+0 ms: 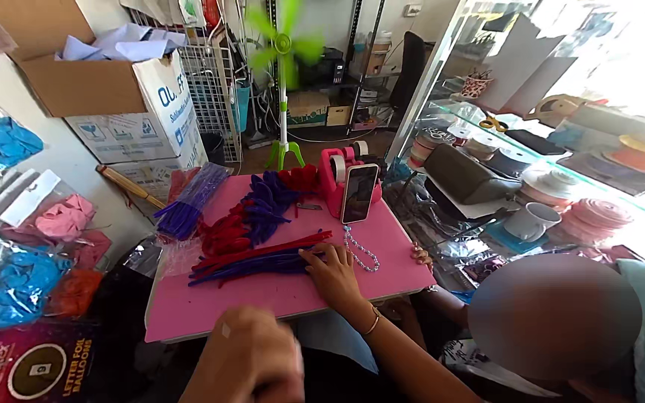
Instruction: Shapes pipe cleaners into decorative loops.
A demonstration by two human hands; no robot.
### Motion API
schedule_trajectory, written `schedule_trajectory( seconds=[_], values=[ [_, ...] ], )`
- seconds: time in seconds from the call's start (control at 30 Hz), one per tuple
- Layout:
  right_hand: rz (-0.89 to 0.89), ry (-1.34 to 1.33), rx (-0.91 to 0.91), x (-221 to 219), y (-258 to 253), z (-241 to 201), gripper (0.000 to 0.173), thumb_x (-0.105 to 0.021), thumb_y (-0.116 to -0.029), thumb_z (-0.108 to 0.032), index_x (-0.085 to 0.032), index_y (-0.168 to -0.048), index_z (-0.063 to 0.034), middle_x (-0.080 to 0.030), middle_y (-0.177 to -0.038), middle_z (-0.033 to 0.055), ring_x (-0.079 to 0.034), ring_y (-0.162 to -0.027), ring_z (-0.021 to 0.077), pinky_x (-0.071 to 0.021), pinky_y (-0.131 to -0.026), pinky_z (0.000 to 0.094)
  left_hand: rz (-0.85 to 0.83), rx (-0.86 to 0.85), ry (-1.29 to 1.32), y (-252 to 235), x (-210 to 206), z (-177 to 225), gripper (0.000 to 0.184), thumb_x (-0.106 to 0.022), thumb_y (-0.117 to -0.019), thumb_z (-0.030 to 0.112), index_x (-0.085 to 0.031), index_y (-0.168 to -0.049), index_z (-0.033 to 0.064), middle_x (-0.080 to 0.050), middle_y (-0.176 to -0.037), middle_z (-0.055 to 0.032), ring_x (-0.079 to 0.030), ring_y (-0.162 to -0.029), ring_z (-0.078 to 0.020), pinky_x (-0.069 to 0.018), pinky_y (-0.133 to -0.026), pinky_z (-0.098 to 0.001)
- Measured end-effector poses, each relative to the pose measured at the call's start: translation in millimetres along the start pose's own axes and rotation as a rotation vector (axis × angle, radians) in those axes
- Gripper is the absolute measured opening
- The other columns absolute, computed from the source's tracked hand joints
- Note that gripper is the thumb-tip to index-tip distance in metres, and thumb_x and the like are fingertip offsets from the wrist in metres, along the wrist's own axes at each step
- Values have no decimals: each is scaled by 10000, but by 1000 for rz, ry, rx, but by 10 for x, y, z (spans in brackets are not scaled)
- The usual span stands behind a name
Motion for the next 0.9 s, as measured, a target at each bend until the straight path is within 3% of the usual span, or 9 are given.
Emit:
schedule_trajectory(
  seconds=[0.07, 0.17, 0.3, 0.43, 0.5, 0.57, 0.63, 0.77, 0.9],
  values=[
    [6, 15, 40, -7, -18, -48, 309, -659, -938, -162, -755, -1188, -315, -708, -1162, 75, -655, -1092, 358, -496, -898, 593, -20, 130, -347, 88, -286, -721, 304, -546, -1033, 368, -710, -1135, 133, -711, -1160, -37, -645, -1149, -213, -512, -982, -453],
    [-31, 33, 66, -45, -12, -54, 229, -686, -912, -133, -782, -1051, -287, -719, -1116, 34, -649, -1125, 335, -489, -918, 607, -115, 300, -626, 203, -629, -1420, 334, -661, -947, 214, -722, -1248, 84, -686, -1289, -136, -619, -1232, -395, -463, -1018, -629],
    [39, 98, 40, -52, 23, -24, 98, -662, -926, -182, -734, -928, -248, -714, -1047, -31, -648, -1117, 250, -478, -931, 544, -139, 312, -636, 260, -849, -1788, 306, -710, -903, 69, -737, -1205, 29, -688, -1251, -202, -620, -1223, -435, -496, -1023, -592],
    [178, 112, 71, 24, 71, -58, 103, -561, -973, -208, -658, -964, -242, -714, -1069, -61, -630, -1129, 183, -432, -970, 453, -103, 261, -675, 233, -873, -1875, 236, -688, -929, 119, -769, -1137, 43, -711, -1197, -194, -647, -1182, -432, -515, -994, -588],
    [226, 72, 94, 76, 128, -69, 106, -528, -1007, -221, -633, -1005, -241, -707, -1067, -61, -608, -1131, 166, -386, -998, 415, -71, 227, -683, 238, -840, -1847, 190, -688, -910, 60, -791, -1070, 62, -726, -1166, -166, -667, -1148, -410, -539, -953, -580],
    [253, 24, 66, 115, 152, -39, 118, -524, -1020, -224, -642, -1017, -232, -707, -1012, -53, -622, -1086, 165, -392, -994, 419, -25, 186, -722, 233, -774, -1786, 206, -661, -896, 20, -802, -1030, 89, -741, -1127, -133, -687, -1107, -385, -548, -923, -574],
    [248, -41, -20, 138, 137, 18, 136, -558, -1005, -226, -693, -996, -214, -728, -980, -43, -661, -1048, 178, -430, -985, 470, -2, 133, -787, 248, -699, -1714, 159, -655, -926, 128, -800, -980, 95, -743, -1014, -121, -710, -995, -365, -559, -858, -557],
    [208, -227, -137, 138, 111, 145, 178, -583, -989, -238, -750, -1005, -178, -743, -998, -29, -665, -1043, 196, -401, -995, 529, 0, 97, -821, 381, -501, -1552, 393, -520, -999, 334, -767, -907, 43, -674, -781, -125, -701, -678, -300, -571, -566, -446],
    [167, -298, -137, 124, 114, 171, 169, -588, -994, -271, -739, -999, -195, -733, -1008, -45, -643, -1055, 173, -377, -1004, 510, 5, 228, -806, 600, -258, -1461, 536, -430, -1042, 432, -748, -893, 27, -663, -772, -136, -681, -618, -288, -537, -486, -433]
  ],
)
Point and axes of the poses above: each hand's wrist, its own y-axis away from the middle knuckle, its own x-axis out of the back of the hand, z = x × y, the point moved 6 cm from there along -y, towards the middle knuckle
